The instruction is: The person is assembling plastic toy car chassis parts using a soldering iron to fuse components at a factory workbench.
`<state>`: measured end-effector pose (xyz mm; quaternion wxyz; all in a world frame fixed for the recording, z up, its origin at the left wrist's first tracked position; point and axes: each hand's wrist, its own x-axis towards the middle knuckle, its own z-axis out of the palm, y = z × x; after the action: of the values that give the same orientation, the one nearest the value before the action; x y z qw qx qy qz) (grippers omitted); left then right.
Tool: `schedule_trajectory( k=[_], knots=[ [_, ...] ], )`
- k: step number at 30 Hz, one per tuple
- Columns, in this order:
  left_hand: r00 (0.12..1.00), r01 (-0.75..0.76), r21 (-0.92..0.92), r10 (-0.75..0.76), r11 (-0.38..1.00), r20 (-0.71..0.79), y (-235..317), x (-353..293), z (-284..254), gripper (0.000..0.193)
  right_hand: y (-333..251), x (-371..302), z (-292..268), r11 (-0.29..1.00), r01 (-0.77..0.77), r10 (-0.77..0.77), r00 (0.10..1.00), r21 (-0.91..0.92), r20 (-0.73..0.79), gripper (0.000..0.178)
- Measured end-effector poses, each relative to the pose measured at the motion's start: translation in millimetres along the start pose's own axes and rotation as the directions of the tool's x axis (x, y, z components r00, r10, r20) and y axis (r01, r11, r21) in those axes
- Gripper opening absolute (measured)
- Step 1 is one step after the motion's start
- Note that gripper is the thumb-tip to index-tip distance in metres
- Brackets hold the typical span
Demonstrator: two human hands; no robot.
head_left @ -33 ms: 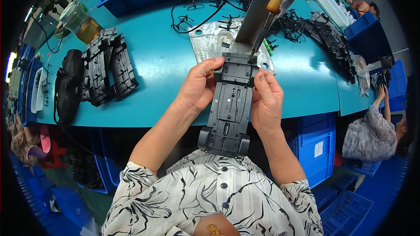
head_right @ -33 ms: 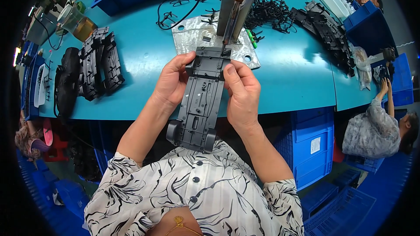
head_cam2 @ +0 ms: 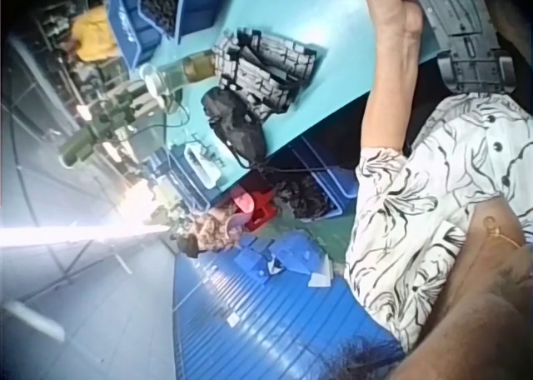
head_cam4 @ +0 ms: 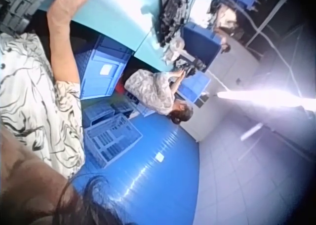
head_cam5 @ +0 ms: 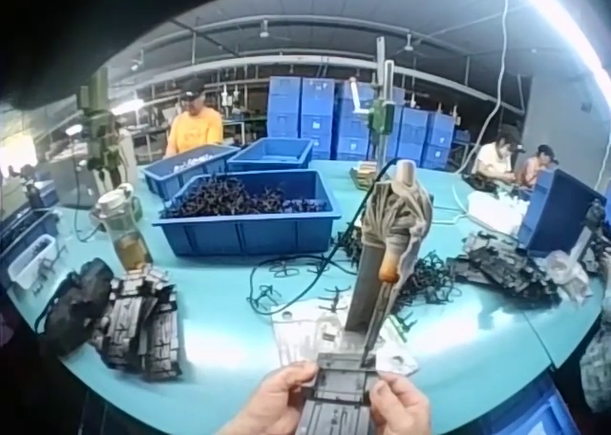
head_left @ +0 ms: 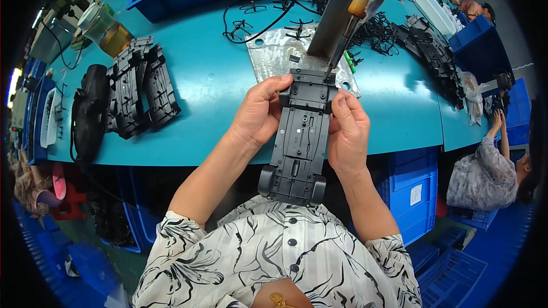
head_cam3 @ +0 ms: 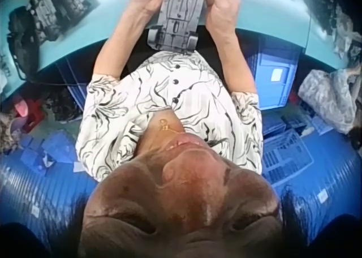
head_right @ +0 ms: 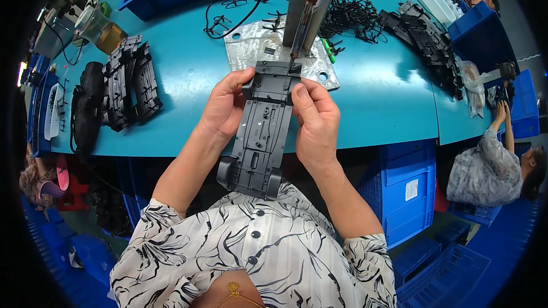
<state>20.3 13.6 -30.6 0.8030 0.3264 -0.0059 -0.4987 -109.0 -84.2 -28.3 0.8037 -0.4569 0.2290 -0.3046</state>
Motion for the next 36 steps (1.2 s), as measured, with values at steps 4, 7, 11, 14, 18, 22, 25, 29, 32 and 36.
schedule_trajectory(
  k=[4, 7, 11, 14, 18, 22, 25, 29, 32, 36],
  knots=[
    [1.000, 0.007, -0.009, -0.007, 1.000, 0.002, 1, -2, 2, 0.018, -2, -1, 3, 0.999, 0.006, -0.005, 1.000, -0.034, 0.025, 0.024],
    [1.000, 0.002, -0.008, -0.002, 1.000, -0.009, 0, 0, -1, 0.019, -2, -2, 7, 1.000, -0.008, 0.009, 0.999, 0.026, -0.032, 0.022],
    [1.000, 0.027, -0.011, -0.027, 1.000, -0.001, 2, -2, 3, 0.020, -2, -1, 6, 1.000, 0.005, -0.004, 1.000, 0.030, -0.023, 0.022],
    [1.000, 0.028, -0.007, -0.028, 1.000, -0.007, 2, -2, 2, 0.021, -1, -1, 7, 0.999, 0.008, -0.007, 0.999, 0.036, -0.037, 0.022],
    [1.000, 0.023, 0.000, -0.023, 1.000, -0.015, 2, -3, 4, 0.021, -2, -1, 8, 1.000, 0.016, -0.015, 0.999, 0.027, -0.031, 0.022],
    [1.000, 0.030, -0.005, -0.030, 1.000, 0.004, 2, -1, 2, 0.021, -3, -1, 7, 1.000, 0.008, -0.007, 1.000, 0.029, -0.014, 0.022],
    [0.999, 0.042, -0.006, -0.042, 0.999, -0.014, 2, -1, 2, 0.021, -3, -1, 8, 0.999, 0.008, -0.008, 1.000, 0.035, -0.015, 0.022],
    [0.999, 0.041, -0.021, -0.041, 0.999, -0.003, 2, -2, 2, 0.020, -3, -1, 9, 1.000, 0.006, -0.006, 1.000, 0.028, -0.012, 0.022],
    [0.999, 0.041, -0.020, -0.041, 0.999, -0.009, 2, -2, 3, 0.022, -3, -1, 9, 1.000, 0.014, -0.014, 0.999, 0.020, -0.036, 0.022],
    [0.999, 0.034, -0.024, -0.034, 0.999, 0.015, 2, -2, 2, 0.023, -2, -1, 8, 1.000, 0.019, -0.018, 1.000, 0.025, -0.020, 0.023]
  ],
)
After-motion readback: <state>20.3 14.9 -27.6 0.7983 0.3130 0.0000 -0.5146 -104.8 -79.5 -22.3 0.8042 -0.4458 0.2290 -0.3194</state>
